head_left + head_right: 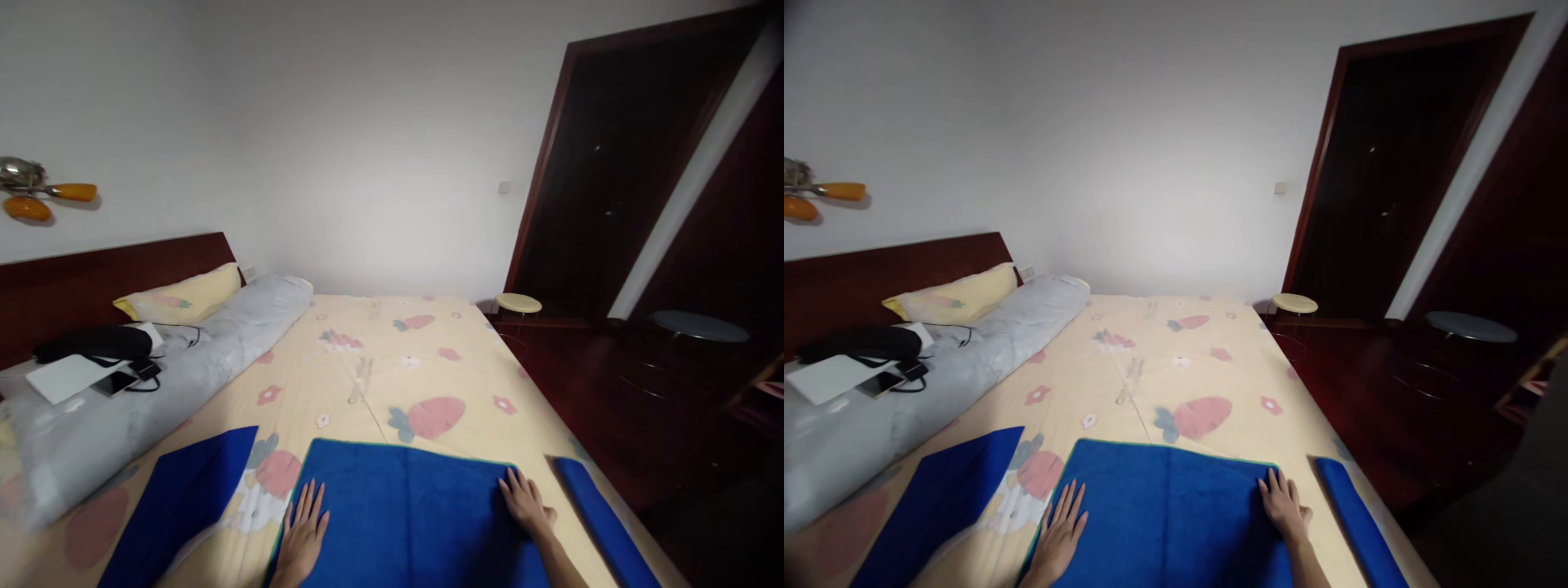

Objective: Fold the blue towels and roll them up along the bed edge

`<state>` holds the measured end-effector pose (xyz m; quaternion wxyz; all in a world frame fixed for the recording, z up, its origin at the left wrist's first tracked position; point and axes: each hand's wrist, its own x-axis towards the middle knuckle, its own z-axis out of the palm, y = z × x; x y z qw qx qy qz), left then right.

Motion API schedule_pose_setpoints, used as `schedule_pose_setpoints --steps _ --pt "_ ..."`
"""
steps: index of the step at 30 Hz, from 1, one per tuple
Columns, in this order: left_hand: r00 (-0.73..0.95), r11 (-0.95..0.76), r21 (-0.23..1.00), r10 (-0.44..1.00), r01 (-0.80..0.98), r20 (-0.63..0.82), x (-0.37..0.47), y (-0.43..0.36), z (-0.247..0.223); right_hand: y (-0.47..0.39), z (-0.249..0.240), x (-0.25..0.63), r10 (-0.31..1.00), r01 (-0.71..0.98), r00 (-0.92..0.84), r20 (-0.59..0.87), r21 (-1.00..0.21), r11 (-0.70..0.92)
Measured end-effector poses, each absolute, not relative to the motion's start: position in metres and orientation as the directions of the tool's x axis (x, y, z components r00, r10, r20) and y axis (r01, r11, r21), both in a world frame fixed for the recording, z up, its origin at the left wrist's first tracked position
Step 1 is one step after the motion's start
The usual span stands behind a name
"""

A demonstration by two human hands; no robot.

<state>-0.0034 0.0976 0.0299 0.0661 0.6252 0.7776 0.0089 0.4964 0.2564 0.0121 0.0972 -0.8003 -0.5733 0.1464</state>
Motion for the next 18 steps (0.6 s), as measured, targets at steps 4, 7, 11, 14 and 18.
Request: schedule_pose_setpoints --steps 4,7,11,14,18 --pt "-0.217 0.233 0.111 0.966 0.966 -0.139 -0.008 0.098 0.035 0.257 0.02 0.497 0.925 0.877 0.361 -0.115 -0.295 -0.379" --pt "-0.238 0.249 0.086 0.963 0.965 -0.123 -0.003 0.101 0.038 0.244 0.026 0.47 0.931 0.892 0.365 -0.009 -0.284 -0.352" --pt "-0.262 0.259 0.047 0.961 0.965 0.092 0.055 0.105 0.028 0.191 0.019 0.382 0.978 0.939 -0.089 0.19 -0.31 0.146" --pt "0.005 -0.032 0.089 0.958 0.996 0.287 0.124 0.099 0.005 0.139 -0.003 0.315 0.911 0.83 -0.365 0.19 -0.376 0.411" --pt "0.204 -0.249 0.119 0.931 0.961 0.301 0.16 0.077 -0.023 0.095 -0.03 0.306 0.908 0.835 -0.387 0.163 -0.355 0.42"
